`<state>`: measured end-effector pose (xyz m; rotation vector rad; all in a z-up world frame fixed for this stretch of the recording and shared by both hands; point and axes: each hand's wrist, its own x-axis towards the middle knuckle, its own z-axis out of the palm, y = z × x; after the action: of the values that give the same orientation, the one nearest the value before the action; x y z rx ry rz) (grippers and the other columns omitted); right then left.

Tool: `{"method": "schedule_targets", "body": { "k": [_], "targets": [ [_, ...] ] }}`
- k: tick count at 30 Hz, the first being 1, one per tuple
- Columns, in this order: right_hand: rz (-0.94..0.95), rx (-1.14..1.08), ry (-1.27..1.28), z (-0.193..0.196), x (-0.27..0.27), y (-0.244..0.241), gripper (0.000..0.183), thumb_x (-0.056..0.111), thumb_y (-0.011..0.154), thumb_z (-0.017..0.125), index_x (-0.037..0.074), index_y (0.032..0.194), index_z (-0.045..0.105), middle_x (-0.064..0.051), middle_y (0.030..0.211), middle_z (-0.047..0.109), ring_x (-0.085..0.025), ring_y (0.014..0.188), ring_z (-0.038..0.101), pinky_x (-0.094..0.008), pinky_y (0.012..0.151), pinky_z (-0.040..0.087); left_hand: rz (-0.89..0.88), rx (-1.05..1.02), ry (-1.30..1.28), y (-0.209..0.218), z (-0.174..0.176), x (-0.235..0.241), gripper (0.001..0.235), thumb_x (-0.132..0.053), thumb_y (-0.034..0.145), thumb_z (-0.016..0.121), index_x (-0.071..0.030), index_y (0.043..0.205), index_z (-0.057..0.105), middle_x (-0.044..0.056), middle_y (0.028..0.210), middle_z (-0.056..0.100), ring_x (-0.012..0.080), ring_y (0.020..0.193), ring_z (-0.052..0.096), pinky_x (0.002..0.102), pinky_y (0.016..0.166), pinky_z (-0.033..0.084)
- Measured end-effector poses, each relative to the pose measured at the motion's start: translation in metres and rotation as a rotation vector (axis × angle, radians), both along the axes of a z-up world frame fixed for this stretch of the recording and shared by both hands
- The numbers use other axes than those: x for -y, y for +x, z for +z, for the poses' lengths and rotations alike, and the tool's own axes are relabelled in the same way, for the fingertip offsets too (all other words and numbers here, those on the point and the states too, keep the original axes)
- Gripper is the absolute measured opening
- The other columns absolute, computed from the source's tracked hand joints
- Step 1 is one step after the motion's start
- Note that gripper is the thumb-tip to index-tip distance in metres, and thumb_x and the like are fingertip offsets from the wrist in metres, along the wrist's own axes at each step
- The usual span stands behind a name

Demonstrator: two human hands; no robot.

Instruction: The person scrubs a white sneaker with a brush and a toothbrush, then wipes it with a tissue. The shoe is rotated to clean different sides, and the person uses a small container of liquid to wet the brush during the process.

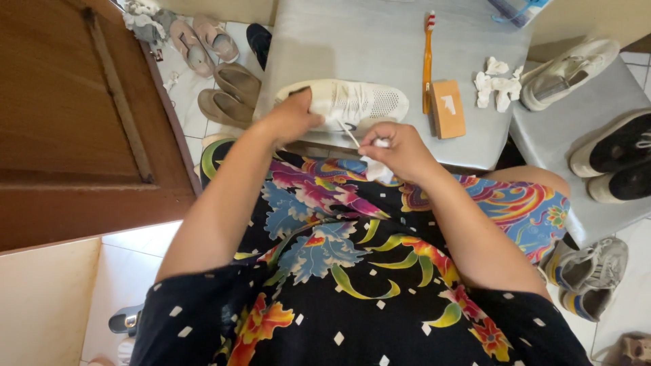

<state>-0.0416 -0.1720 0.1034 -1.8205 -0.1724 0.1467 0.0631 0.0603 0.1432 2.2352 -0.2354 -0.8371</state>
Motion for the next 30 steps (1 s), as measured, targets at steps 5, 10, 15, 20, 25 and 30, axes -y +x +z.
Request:
{"method": "schedule_targets", "body": {
  "k": [5, 10, 15, 20, 25, 30],
  "targets": [
    [0.019, 0.129, 0.015, -0.008, 0.006, 0.004, 0.012, 0.004, 0.081, 0.085, 0.006, 0.088, 0.075, -0.01, 0.087, 0.067, -0.026, 0.091, 0.065, -0.038, 0.088, 0.05, 0.322, -0.185, -0.716, -0.038, -0.041, -0.015, 0.054, -0.008, 0.088, 0.079, -0.003, 0.137, 0.058, 0.005, 0.133, 0.062, 0.0178, 0.127, 0.051, 0.034, 0.114, 0.034],
    [-0.09, 0.226, 0.166, -0.008, -0.004, 0.005, 0.009, 0.001, 0.088, 0.081, 0.005, 0.091, 0.073, -0.012, 0.101, 0.066, -0.026, 0.103, 0.063, -0.039, 0.096, 0.048, 0.573, -0.237, -0.901, -0.067, -0.035, -0.002, 0.046, -0.013, 0.09, 0.08, 0.001, 0.128, 0.058, -0.004, 0.105, 0.059, 0.0101, 0.101, 0.051, 0.026, 0.1, 0.036],
    [-0.274, 0.197, 0.362, -0.003, -0.022, 0.002, 0.011, 0.001, 0.092, 0.077, 0.004, 0.091, 0.065, -0.013, 0.107, 0.072, -0.021, 0.107, 0.066, -0.035, 0.1, 0.047, 0.717, -0.198, -0.977, -0.068, -0.05, 0.006, 0.019, -0.012, 0.09, 0.078, -0.005, 0.098, 0.062, -0.009, 0.086, 0.055, 0.003, 0.079, 0.057, 0.014, 0.075, 0.046],
    [-0.296, 0.119, 0.5, 0.016, -0.051, 0.004, 0.016, 0.001, 0.092, 0.075, 0.007, 0.092, 0.06, -0.011, 0.096, 0.075, -0.012, 0.092, 0.066, -0.026, 0.086, 0.048, 0.758, -0.164, -0.973, -0.074, -0.036, 0.014, 0.026, -0.011, 0.081, 0.086, -0.002, 0.094, 0.065, -0.006, 0.08, 0.057, 0.0042, 0.071, 0.059, 0.016, 0.066, 0.049],
    [-0.283, 0.199, 0.387, 0.004, -0.053, 0.017, 0.023, -0.005, 0.094, 0.076, 0.003, 0.104, 0.057, -0.012, 0.084, 0.074, -0.016, 0.081, 0.073, -0.024, 0.078, 0.052, 0.748, -0.048, -0.907, -0.078, -0.04, 0.016, 0.028, -0.009, 0.076, 0.088, -0.001, 0.091, 0.066, -0.005, 0.076, 0.057, 0.0035, 0.067, 0.057, 0.015, 0.063, 0.048],
    [-0.388, 0.263, -0.039, -0.002, -0.055, 0.014, 0.017, 0.013, 0.084, 0.091, 0.015, 0.095, 0.078, -0.003, 0.081, 0.078, -0.01, 0.084, 0.072, -0.028, 0.08, 0.054, 0.783, 0.023, -0.871, -0.079, -0.073, 0.016, 0.029, -0.011, 0.08, 0.086, 0.002, 0.094, 0.065, -0.002, 0.083, 0.054, 0.0078, 0.074, 0.054, 0.022, 0.07, 0.049]
  ]
}}
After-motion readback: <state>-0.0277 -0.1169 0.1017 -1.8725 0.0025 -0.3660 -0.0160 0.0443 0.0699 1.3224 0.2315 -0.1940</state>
